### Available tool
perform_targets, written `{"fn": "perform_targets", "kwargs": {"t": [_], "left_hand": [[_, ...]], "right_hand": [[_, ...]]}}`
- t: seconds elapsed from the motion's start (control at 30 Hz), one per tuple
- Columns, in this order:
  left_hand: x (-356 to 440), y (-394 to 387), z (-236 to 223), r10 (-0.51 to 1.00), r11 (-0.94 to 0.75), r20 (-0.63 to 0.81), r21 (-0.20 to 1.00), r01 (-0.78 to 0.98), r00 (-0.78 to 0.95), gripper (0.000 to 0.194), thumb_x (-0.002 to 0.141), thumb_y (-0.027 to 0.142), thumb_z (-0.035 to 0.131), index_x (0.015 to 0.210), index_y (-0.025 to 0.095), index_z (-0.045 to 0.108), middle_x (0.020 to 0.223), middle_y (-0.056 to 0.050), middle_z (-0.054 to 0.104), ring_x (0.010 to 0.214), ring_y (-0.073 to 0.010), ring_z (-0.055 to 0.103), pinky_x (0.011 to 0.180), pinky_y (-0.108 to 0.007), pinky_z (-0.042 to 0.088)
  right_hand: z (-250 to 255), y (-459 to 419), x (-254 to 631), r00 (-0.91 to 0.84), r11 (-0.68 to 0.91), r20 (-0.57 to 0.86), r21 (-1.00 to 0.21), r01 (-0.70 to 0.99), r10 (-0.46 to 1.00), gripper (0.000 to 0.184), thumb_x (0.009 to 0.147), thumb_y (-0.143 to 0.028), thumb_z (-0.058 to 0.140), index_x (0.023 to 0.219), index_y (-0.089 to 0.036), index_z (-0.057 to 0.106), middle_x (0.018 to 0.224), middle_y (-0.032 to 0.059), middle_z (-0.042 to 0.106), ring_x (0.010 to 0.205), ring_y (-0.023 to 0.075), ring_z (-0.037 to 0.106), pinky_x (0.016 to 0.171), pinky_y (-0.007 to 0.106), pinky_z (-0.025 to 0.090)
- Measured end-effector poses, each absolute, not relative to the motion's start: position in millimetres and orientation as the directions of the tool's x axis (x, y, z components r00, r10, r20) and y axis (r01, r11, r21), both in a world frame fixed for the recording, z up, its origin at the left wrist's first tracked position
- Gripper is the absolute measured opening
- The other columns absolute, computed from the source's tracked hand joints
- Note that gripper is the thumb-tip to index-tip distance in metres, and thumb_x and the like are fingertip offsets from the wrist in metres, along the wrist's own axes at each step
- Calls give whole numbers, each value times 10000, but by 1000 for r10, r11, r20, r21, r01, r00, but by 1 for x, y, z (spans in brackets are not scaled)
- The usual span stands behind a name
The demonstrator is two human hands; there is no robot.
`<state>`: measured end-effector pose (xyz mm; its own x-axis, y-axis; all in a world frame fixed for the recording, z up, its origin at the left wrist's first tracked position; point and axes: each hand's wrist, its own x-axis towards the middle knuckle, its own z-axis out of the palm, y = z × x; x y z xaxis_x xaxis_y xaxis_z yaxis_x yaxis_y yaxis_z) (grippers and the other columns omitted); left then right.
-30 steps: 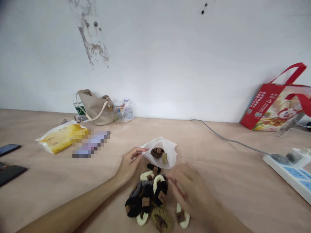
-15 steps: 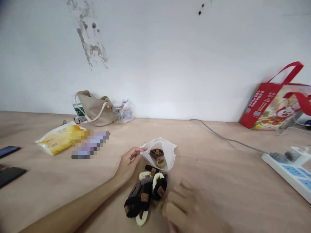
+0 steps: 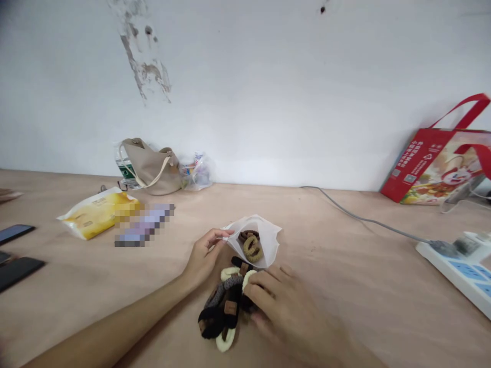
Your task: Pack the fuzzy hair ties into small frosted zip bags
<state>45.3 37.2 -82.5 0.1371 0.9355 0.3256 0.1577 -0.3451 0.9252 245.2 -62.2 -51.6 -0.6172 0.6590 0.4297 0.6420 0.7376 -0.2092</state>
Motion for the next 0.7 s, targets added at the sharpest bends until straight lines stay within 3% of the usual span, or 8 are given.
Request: {"fn": "perform_targets", "kwargs": {"t": [0.17, 0.3, 0.4, 0.47, 0.57, 0.67, 0.7], "left_hand": [[45, 37, -83, 935, -347, 328, 925, 156, 137, 108, 772, 248, 523, 788, 187, 611, 1002, -70, 695, 977, -219, 618, 861, -331, 453], [45, 37, -84, 936, -344, 324, 926, 155, 139, 121, 778, 268, 523, 784, 183, 610, 1011, -76, 693, 969, -219, 622, 856, -330, 457], [45, 36, -82, 935, -346, 325, 925, 157, 141, 125, 782, 273, 516, 791, 183, 601, 1010, -81, 692, 951, -217, 630, 846, -329, 463], [45, 36, -82, 934, -348, 327, 924, 159, 143, 124, 785, 268, 507, 792, 185, 599, 1008, -78, 693, 943, -215, 633, 839, -327, 468], [45, 35, -81, 933, -350, 329, 923, 160, 144, 121, 784, 256, 507, 783, 188, 606, 1000, -71, 695, 953, -216, 629, 844, -327, 466], [46, 35, -82, 933, -351, 331, 923, 159, 142, 117, 783, 250, 515, 775, 192, 617, 988, -61, 698, 972, -218, 620, 865, -331, 452], [46, 35, -82, 933, -351, 331, 923, 159, 140, 115, 782, 247, 518, 774, 194, 619, 985, -58, 699, 974, -218, 619, 870, -332, 448]], "right_hand": [[-53, -58, 254, -591, 748, 502, -192, 635, 631, 211, 822, -63, 431, 901, -221, 547, 835, 24, 648, 723, 161, 596, 647, 275, 456], [-42, -40, 254, -394, 631, 593, -263, 730, 702, 178, 804, -104, 446, 874, -229, 553, 742, 1, 634, 638, 146, 600, 558, 237, 460], [-33, -24, 249, -195, 523, 626, -397, 754, 755, 221, 776, -117, 442, 933, -229, 550, 892, 20, 652, 633, 139, 618, 559, 247, 491], [-32, -23, 251, -159, 523, 623, -460, 718, 766, 265, 786, -123, 434, 1006, -233, 532, 1022, 36, 636, 696, 139, 638, 622, 264, 518], [-42, -43, 262, -297, 569, 568, -389, 725, 767, 237, 822, -127, 424, 1004, -243, 523, 892, 16, 651, 678, 141, 634, 626, 266, 514], [-62, -76, 277, -542, 672, 440, -219, 708, 715, 60, 802, -191, 541, 793, -249, 529, 725, -12, 640, 633, 158, 621, 536, 242, 478], [-69, -85, 281, -581, 691, 413, -191, 697, 701, 91, 773, -201, 594, 757, -251, 520, 685, -27, 633, 590, 156, 611, 496, 238, 460]]}}
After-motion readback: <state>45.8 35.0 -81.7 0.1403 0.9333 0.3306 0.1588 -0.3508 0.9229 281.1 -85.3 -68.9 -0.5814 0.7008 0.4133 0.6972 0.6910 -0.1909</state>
